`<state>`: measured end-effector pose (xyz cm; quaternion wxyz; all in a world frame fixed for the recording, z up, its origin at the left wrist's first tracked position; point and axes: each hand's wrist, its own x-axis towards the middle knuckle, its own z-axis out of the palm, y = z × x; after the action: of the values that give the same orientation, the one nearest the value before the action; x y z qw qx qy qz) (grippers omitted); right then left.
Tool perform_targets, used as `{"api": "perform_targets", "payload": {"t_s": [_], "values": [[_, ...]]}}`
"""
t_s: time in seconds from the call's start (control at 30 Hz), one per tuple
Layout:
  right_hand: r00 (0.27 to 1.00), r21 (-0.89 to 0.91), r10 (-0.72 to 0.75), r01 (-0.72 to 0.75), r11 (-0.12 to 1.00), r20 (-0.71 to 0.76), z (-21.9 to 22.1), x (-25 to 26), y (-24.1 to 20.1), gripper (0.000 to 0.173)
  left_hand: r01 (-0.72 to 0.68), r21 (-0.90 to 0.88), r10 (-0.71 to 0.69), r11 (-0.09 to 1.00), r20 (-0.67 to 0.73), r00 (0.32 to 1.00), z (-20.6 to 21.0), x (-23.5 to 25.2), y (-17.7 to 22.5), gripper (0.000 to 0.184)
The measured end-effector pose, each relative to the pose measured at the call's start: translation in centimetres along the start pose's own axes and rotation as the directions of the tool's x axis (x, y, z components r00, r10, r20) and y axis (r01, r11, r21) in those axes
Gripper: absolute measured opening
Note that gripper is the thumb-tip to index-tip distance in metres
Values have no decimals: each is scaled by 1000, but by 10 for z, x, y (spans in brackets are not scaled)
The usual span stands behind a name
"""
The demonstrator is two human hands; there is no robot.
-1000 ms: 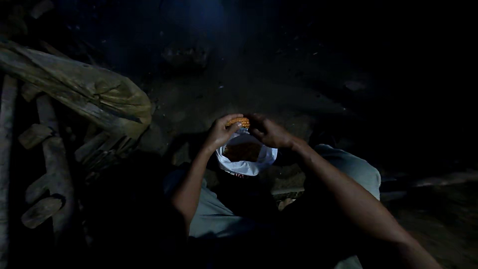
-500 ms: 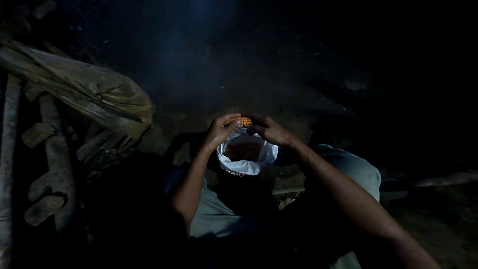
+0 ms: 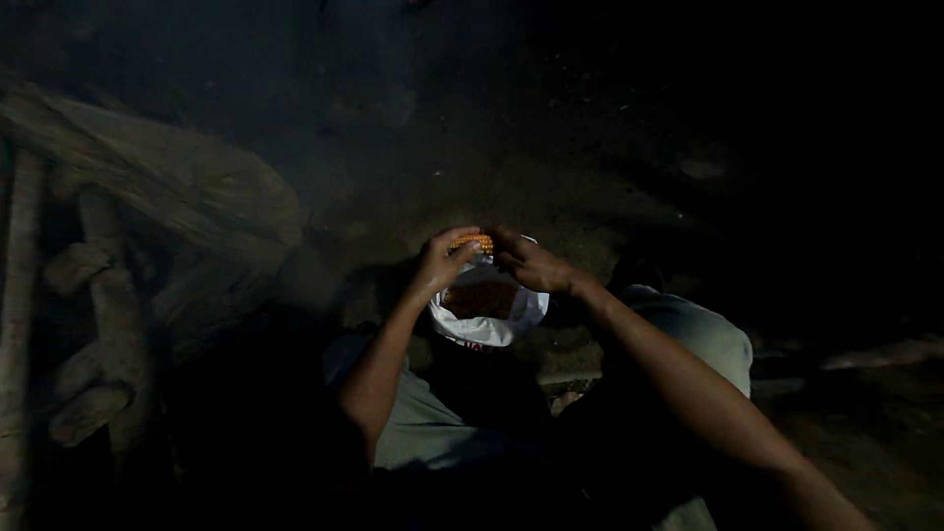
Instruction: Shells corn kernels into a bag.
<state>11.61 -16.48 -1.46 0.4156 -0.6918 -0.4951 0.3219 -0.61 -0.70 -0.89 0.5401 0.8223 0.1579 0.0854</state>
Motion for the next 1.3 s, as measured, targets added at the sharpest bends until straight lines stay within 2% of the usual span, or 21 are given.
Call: {"api": "perform_targets", "payload": {"t_s": [0.07,0.23,0.33,0.7,0.87,1.07,1.3], "values": [[1000,-18,-2,2,1000,-1,0,1,1,41,9,8,-9,1000,3,1000,-1,0,2,33],[1000,118,1,1,993,-15,1,2,10,43,21,-24,-21,999,14,1000,-2,1,0,33],[1000,128,-4,5,992,-15,0,4,12,40,-5,-37,6,999,13,1000,-2,1,-1,34],[1000,-31,-8,7,1000,-23,1,3,0,42,-15,-20,15,1000,-1,1000,-1,2,1,33],[1000,30,2,-2,1000,-9,1,4,5,46,-15,11,15,1000,-2,1000,-1,2,-2,34],[995,-39,-11,8,999,-95,10,5,6,42,21,38,-21,999,1,1000,0,-5,8,34],[998,-168,61,-62,984,-9,11,2,0,46,87,59,-88,995,14,996,1,-4,14,34]]}}
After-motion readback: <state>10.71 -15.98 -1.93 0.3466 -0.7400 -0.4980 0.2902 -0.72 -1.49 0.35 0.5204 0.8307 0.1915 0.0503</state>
